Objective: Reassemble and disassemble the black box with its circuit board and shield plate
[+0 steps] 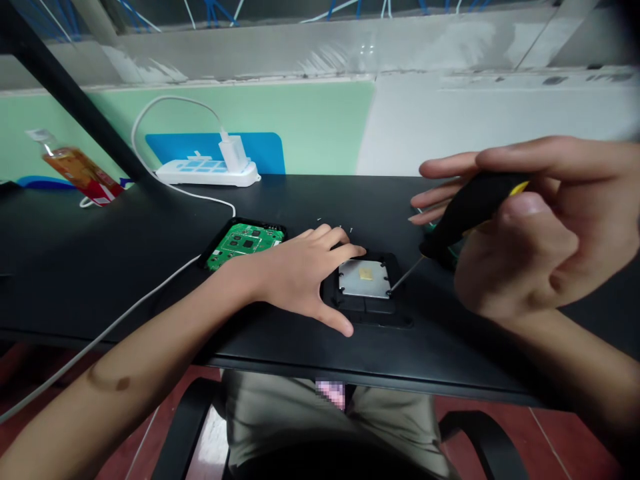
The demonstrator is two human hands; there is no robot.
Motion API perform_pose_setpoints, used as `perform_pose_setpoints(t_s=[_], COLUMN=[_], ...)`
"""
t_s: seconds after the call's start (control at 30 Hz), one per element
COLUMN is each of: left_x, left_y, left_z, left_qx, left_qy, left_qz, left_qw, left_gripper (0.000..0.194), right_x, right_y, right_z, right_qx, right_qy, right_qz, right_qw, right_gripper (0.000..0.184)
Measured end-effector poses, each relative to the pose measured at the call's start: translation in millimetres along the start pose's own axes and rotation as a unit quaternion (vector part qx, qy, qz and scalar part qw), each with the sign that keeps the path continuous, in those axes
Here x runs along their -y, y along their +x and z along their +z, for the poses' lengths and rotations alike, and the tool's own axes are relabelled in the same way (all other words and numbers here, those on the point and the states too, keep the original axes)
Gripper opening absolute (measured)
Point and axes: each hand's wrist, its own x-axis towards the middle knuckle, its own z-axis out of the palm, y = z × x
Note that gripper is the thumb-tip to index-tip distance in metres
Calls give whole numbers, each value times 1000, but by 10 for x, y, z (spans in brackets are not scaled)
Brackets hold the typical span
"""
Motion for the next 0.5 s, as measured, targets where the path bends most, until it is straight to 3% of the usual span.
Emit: perform_pose_setpoints(t_s=[0.1, 0.2, 0.37, 0.5], left_x=[-4, -4, 6, 7], left_y=[2, 4, 2, 0], left_z=[-5, -3, 1, -6], left_qx=[2, 3, 2, -1], left_qy=[-1, 0, -5, -14], left_qz=[-3, -6, -2, -3], left_qw=[1000, 1000, 1000, 1000], left_gripper=[112, 112, 112, 111], right_x=[27, 35, 86, 128], right_y=[28, 37, 4, 29], right_z=[-53, -78, 51, 70], right_qx=[10, 22, -24, 6], right_qy=[-101, -168, -82, -39], right_qz=[-58, -83, -46, 29], right_qw=[993, 982, 995, 999], right_gripper=[28, 42, 32, 30])
